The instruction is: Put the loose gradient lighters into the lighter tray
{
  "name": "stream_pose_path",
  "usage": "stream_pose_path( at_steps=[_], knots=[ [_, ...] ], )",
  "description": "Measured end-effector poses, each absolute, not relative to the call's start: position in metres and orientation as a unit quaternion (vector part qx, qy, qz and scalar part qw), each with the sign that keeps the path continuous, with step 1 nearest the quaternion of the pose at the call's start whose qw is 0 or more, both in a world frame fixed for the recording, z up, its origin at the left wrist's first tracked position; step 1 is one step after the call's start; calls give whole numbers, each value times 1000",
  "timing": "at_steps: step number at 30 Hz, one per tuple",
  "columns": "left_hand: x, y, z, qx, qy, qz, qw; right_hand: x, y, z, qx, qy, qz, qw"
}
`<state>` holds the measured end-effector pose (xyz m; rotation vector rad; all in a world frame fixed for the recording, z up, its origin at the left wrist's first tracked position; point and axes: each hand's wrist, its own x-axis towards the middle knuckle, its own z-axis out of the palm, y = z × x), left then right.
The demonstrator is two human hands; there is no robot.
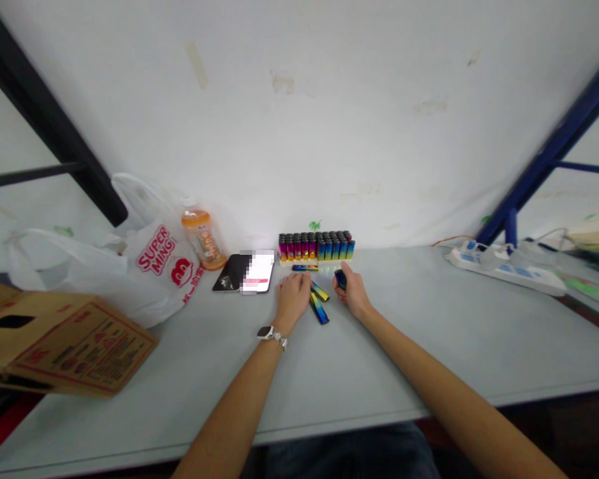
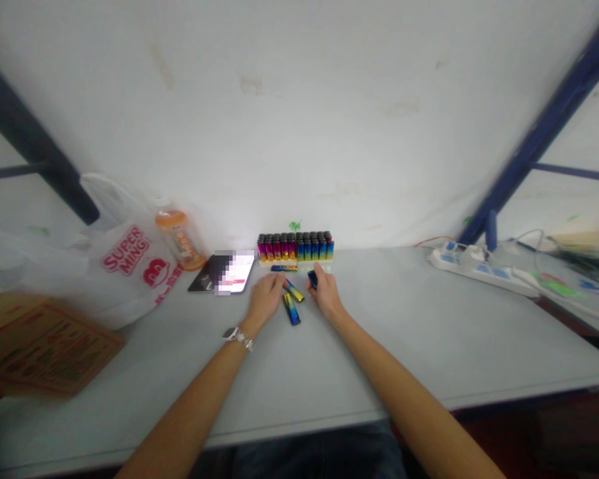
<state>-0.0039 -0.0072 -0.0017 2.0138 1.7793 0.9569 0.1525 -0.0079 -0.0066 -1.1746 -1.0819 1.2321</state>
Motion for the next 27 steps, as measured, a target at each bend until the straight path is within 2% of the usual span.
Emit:
stream_pose_path(
  at_steps=[13, 18, 23, 27],
  knots=[
    [-4, -6, -3, 699, 614, 339, 137, 153, -3, -15, -524, -506, 433, 531],
    [3, -11, 4, 690, 568, 435, 111, 151, -2, -20, -495, -543, 433, 523],
    [18, -14, 7, 667, 488, 502, 257, 149, -1, -22, -433, -644, 326, 539],
    [14, -3, 4, 641, 476, 517, 311, 147, -4, -21, -415, -658, 335, 531]
  ],
)
